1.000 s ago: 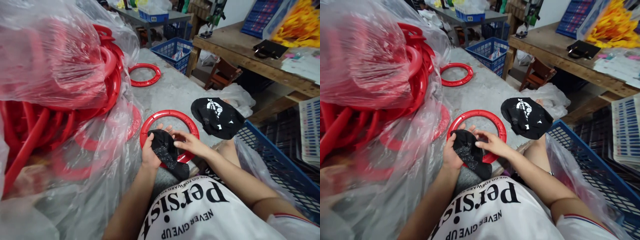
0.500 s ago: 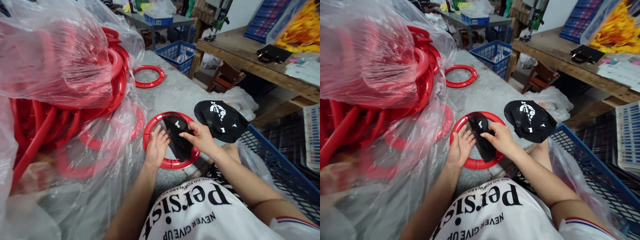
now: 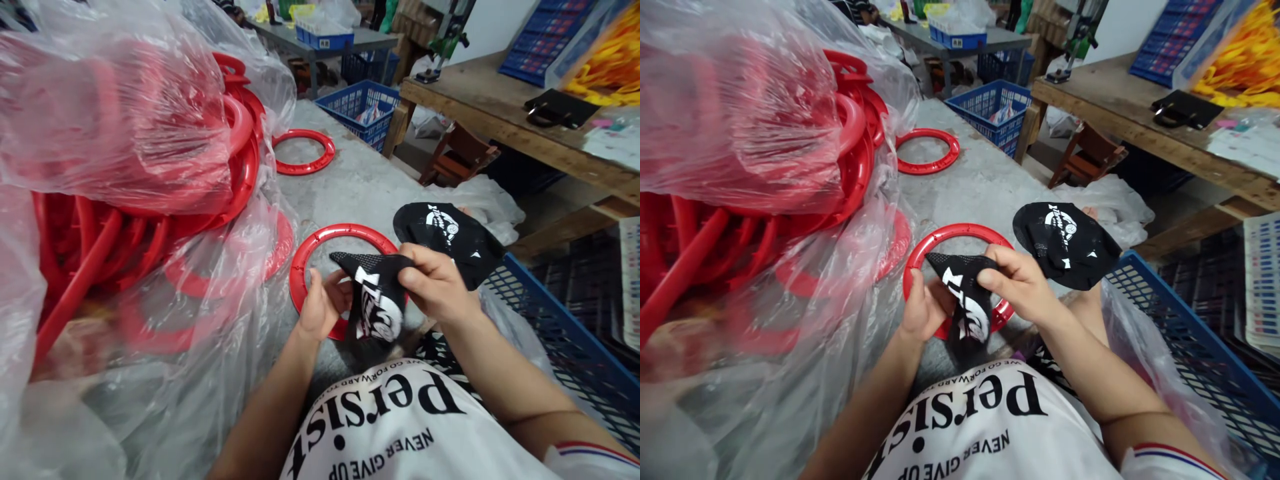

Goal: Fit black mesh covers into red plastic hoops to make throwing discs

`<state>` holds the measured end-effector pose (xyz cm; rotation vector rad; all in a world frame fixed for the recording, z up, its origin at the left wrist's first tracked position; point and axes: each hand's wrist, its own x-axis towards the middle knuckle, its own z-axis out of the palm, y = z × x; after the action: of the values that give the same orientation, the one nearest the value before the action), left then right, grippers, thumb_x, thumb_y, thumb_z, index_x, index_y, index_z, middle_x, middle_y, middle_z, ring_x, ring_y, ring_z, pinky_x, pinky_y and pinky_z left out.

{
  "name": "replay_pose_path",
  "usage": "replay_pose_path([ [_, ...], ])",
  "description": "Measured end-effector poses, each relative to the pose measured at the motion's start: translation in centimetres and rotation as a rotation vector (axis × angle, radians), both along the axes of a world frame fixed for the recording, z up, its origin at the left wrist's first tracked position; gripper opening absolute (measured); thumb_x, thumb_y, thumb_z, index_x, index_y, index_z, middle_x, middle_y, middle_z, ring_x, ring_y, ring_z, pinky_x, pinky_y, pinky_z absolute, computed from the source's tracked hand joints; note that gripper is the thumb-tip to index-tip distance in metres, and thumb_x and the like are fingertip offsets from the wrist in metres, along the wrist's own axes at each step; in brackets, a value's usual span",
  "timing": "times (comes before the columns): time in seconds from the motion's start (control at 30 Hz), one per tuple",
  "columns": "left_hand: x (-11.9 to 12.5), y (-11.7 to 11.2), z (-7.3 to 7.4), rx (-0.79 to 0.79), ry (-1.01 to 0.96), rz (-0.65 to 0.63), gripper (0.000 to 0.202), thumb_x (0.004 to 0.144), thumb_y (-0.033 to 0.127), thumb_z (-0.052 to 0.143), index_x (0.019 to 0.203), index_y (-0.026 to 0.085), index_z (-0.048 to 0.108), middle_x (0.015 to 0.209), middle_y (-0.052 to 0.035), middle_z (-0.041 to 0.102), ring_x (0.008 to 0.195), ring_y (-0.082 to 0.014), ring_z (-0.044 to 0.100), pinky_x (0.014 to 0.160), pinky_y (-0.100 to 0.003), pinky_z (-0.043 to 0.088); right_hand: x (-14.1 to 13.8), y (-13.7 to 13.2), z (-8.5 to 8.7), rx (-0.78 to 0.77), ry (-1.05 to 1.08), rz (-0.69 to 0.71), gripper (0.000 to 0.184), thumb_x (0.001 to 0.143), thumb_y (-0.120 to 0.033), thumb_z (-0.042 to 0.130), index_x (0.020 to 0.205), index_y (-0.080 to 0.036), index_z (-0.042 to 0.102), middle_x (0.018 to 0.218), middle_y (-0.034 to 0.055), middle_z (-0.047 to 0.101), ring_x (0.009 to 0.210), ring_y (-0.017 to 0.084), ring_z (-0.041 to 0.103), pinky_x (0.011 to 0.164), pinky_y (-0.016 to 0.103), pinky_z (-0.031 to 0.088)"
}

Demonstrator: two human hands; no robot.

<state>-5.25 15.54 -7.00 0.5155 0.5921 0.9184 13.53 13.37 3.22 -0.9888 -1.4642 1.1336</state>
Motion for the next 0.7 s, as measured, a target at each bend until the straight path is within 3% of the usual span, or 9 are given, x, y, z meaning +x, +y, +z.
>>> replay_pose_path([
  [0.07,-0.5,0.6,-0.6,0.026,0.172,0.191,0.063,0.085,0.079,0.051,0.099,0.020,0.070,0.092,-0.0083,0.075,0.101,-0.0268,0.070,0.087,-0.037,0.056,0.8,-0.4,0.8,-0.025,0.057,-0.001,0.045,0.086,-0.057,0.069,0.069,-0.021,0.049,0.061,-0.0047,0.043,0.052,0.009,0.035,0.048,0.023,0.030],
  [0.17,-1.7,1.7,-1.2,0.255,0.544,0.447,0.040,0.092,0.060,0.055,0.092,0.022,0.069,0.096,-0.0060,0.074,0.098,-0.0228,0.068,0.091,-0.037,0.055,1.6,-0.1,1.1,-0.074,-0.028,0.011,0.038,0.086,-0.051,0.072,0.073,-0.019,0.054,0.063,-0.0042,0.047,0.054,0.008,0.038,0.048,0.022,0.031],
  [0.23,-2.7,2.4,-1.5,0.481,0.837,0.580,0.030,0.094,0.048,0.056,0.094,0.021,0.069,0.106,-0.0069,0.073,0.105,-0.0230,0.066,0.101,-0.041,0.051,1.7,0.3,0.9,-0.118,-0.093,0.071,0.033,0.087,-0.047,0.072,0.077,-0.019,0.058,0.067,-0.0034,0.051,0.058,0.009,0.043,0.051,0.021,0.035],
  [0.3,-3.7,3.1,-1.8,0.674,1.130,0.630,0.025,0.093,0.040,0.054,0.101,0.021,0.068,0.121,-0.0099,0.069,0.119,-0.0260,0.061,0.111,-0.046,0.044,1.6,0.7,0.5,-0.160,-0.138,0.186,0.031,0.089,-0.046,0.070,0.081,-0.018,0.060,0.072,-0.0020,0.057,0.063,0.009,0.049,0.056,0.021,0.040],
  [0.4,-4.6,3.6,-2.6,0.791,1.468,0.494,0.031,0.090,0.034,0.056,0.115,0.020,0.068,0.145,-0.0136,0.057,0.141,-0.0334,0.045,0.120,-0.054,0.032,1.4,0.8,0.2,-0.185,-0.233,0.334,0.031,0.093,-0.046,0.065,0.083,-0.017,0.060,0.074,-0.0014,0.059,0.066,0.010,0.052,0.062,0.022,0.044],
  [0.47,-4.8,3.6,-2.9,0.821,1.582,0.364,0.036,0.088,0.035,0.059,0.121,0.021,0.068,0.148,-0.0148,0.056,0.146,-0.0383,0.038,0.120,-0.059,0.029,1.4,0.6,0.3,-0.171,-0.294,0.368,0.032,0.094,-0.047,0.063,0.082,-0.017,0.059,0.073,-0.0024,0.057,0.065,0.009,0.050,0.062,0.022,0.043],
  [0.53,-4.7,3.5,-2.9,0.866,1.650,0.273,0.031,0.090,0.038,0.058,0.113,0.022,0.072,0.134,-0.0155,0.066,0.140,-0.0403,0.043,0.117,-0.061,0.030,1.5,0.3,0.8,-0.163,-0.314,0.392,0.033,0.095,-0.047,0.062,0.082,-0.017,0.058,0.071,-0.0032,0.055,0.064,0.009,0.048,0.061,0.021,0.042],
  [0.6,-4.6,3.2,-2.3,0.913,1.711,0.217,0.029,0.093,0.040,0.053,0.093,0.023,0.077,0.110,-0.0149,0.075,0.126,-0.0393,0.053,0.113,-0.061,0.032,1.7,0.0,1.5,-0.177,-0.285,0.435,0.034,0.095,-0.048,0.062,0.082,-0.017,0.058,0.071,-0.0029,0.054,0.065,0.009,0.048,0.060,0.021,0.041],
  [0.7,-4.5,2.6,-0.8,0.958,1.803,0.103,0.039,0.094,0.044,0.052,0.069,0.023,0.074,0.088,-0.0150,0.075,0.106,-0.0370,0.061,0.108,-0.062,0.032,2.0,-0.4,2.6,-0.218,-0.204,0.527,0.034,0.094,-0.049,0.062,0.084,-0.017,0.057,0.073,-0.0018,0.055,0.065,0.009,0.049,0.058,0.020,0.040],
])
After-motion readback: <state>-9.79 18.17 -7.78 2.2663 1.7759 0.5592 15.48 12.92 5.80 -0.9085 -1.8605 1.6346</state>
